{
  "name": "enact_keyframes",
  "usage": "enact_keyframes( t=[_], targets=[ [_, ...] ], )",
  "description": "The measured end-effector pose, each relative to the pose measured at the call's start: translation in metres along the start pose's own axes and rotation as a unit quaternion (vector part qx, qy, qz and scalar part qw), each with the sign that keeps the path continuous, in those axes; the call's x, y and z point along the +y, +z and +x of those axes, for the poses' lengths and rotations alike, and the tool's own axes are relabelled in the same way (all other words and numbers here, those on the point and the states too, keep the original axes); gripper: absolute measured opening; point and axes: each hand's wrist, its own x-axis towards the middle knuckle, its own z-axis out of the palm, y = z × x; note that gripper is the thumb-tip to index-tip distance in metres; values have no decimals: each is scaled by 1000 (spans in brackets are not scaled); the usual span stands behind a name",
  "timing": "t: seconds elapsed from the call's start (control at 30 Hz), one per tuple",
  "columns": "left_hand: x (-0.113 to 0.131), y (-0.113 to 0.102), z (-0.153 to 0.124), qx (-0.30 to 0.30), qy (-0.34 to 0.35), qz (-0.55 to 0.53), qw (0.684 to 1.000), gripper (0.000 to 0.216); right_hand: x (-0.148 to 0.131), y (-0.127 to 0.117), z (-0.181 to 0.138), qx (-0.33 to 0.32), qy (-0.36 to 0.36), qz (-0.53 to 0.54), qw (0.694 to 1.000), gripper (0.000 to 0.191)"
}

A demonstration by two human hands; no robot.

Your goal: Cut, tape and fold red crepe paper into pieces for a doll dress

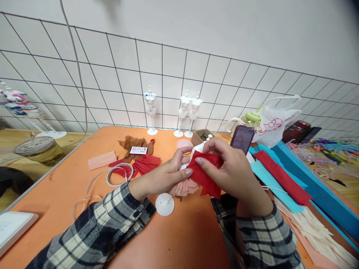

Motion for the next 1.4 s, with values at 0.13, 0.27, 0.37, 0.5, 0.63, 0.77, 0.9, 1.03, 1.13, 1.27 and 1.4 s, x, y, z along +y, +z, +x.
enact_keyframes(
  t=[0.13,0.27,0.37,0.5,0.63,0.77,0.9,1.03,1.13,1.27,1.4],
  targets=[
    [-9,-4,1,15,-2,-87,996,36,1,-4,-1,-49,18,34,998,28],
    [-12,-6,1,21,15,-130,991,37,8,-9,-2,-87,38,3,995,23],
    [-10,-5,1,21,4,-127,992,40,12,-10,-2,-94,27,-12,995,13],
    [-5,-3,0,-7,-13,-117,993,35,10,-10,-2,-34,15,6,999,6],
    [-4,0,0,-17,-6,-140,990,30,7,-8,-2,0,20,0,1000,6],
    [-7,0,0,-9,0,-208,978,29,7,-6,-1,7,17,4,1000,5],
    [-8,-3,0,35,-8,-267,963,32,8,-6,-3,-19,28,69,997,22],
    [-7,-8,0,80,16,-267,960,36,12,-6,-2,-68,38,94,993,31],
    [-5,-10,0,96,30,-239,966,38,12,-5,-1,-90,22,50,994,12],
    [-4,-8,0,105,35,-176,978,42,10,-5,0,-83,-2,51,995,11],
    [-6,-7,0,106,29,-130,985,47,6,-3,0,-102,2,108,989,13]
  ],
)
